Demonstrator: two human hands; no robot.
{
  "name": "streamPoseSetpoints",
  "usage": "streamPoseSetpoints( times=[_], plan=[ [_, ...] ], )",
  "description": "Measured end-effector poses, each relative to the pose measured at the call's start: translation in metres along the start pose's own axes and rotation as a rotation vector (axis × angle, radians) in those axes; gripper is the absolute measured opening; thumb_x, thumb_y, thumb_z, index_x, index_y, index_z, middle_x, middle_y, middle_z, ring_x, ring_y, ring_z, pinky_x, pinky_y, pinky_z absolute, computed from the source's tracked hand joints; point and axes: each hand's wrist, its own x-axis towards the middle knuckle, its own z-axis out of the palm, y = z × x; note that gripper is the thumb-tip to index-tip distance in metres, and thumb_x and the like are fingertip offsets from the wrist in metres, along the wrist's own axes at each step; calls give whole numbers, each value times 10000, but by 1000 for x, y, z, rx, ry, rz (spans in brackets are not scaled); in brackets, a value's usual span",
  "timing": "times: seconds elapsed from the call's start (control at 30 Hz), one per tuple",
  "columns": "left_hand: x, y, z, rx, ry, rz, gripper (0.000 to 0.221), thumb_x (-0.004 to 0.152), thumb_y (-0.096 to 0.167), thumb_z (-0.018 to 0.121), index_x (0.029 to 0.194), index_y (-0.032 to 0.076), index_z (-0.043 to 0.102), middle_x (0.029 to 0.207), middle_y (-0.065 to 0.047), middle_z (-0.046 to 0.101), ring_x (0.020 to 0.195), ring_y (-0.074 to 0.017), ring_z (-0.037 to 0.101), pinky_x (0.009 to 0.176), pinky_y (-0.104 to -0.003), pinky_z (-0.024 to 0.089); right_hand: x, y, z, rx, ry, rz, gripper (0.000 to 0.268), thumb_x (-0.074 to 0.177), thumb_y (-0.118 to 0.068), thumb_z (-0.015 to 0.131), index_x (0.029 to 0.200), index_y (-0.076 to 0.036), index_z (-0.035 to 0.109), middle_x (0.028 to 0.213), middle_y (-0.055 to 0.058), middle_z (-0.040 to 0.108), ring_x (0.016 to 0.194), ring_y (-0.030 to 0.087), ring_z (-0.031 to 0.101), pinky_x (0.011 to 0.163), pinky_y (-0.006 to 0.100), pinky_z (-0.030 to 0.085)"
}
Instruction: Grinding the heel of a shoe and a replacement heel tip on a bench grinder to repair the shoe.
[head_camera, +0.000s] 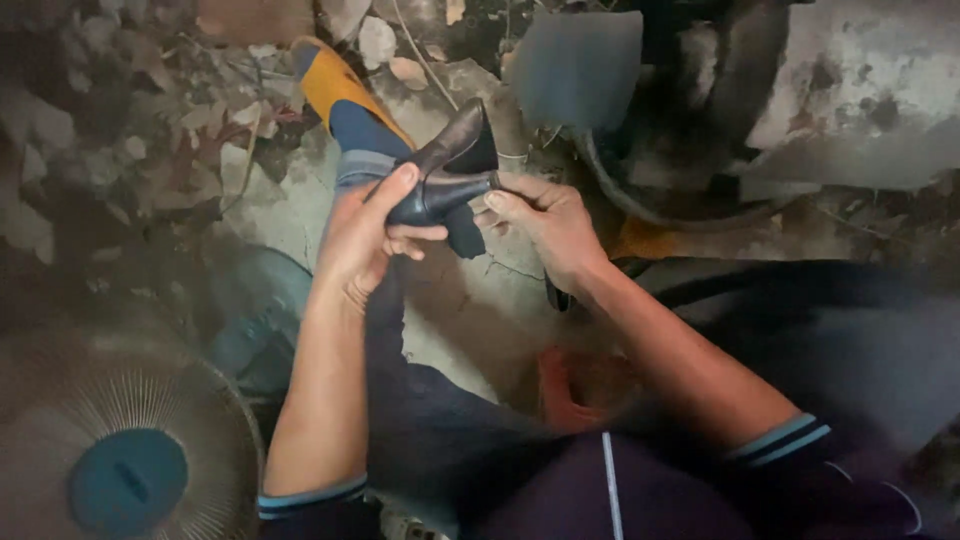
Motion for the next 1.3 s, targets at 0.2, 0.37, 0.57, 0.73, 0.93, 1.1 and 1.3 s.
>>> streamPoseSetpoints(
  times=[0.2,0.37,0.57,0.73,0.93,1.1,1.3],
  plan=[
    [46,5,10,58,-61,-79,521,895,378,774,1003,-104,608,821,-300,730,722,-391,763,420,-360,628,28,4,-9,152,109,50,407,930,-161,791,1267,41,688,1051,186,770,849,188,762,756,310,679],
    [62,11,20,97,-83,-82,497,899,368,772,987,-95,616,810,-288,731,707,-369,768,430,-354,634,39,11,-19,211,146,56,419,920,-179,802,1264,32,689,1035,182,777,826,197,780,720,295,684],
    [73,16,28,125,-94,-98,574,874,363,799,1092,-125,589,866,-307,727,713,-388,771,445,-378,649,43,6,-21,264,230,82,433,888,-172,830,1239,43,695,1038,207,773,833,244,792,699,292,683],
    [85,13,30,132,-128,-94,658,847,389,823,1139,-147,576,907,-315,722,718,-385,774,453,-379,663,45,3,-24,279,260,111,486,883,-204,833,1248,78,677,1043,224,770,834,239,791,705,292,680],
    [80,19,36,140,-126,-92,643,849,370,824,1130,-149,571,905,-313,716,714,-401,769,460,-385,660,42,1,-25,273,271,115,490,884,-201,832,1268,58,673,1082,231,764,852,265,793,714,308,688],
    [69,22,39,154,-110,-64,604,850,373,811,1067,-140,579,856,-305,723,698,-383,770,461,-378,660,35,0,-23,237,251,119,486,899,-212,822,1278,52,670,1102,208,758,859,268,785,729,323,683],
    [76,21,39,175,-167,-37,551,888,363,780,1062,-125,593,876,-294,733,713,-375,776,497,-397,670,39,-1,-26,266,268,96,466,904,-189,809,1264,72,671,1026,158,756,812,237,790,686,273,680]
  ],
)
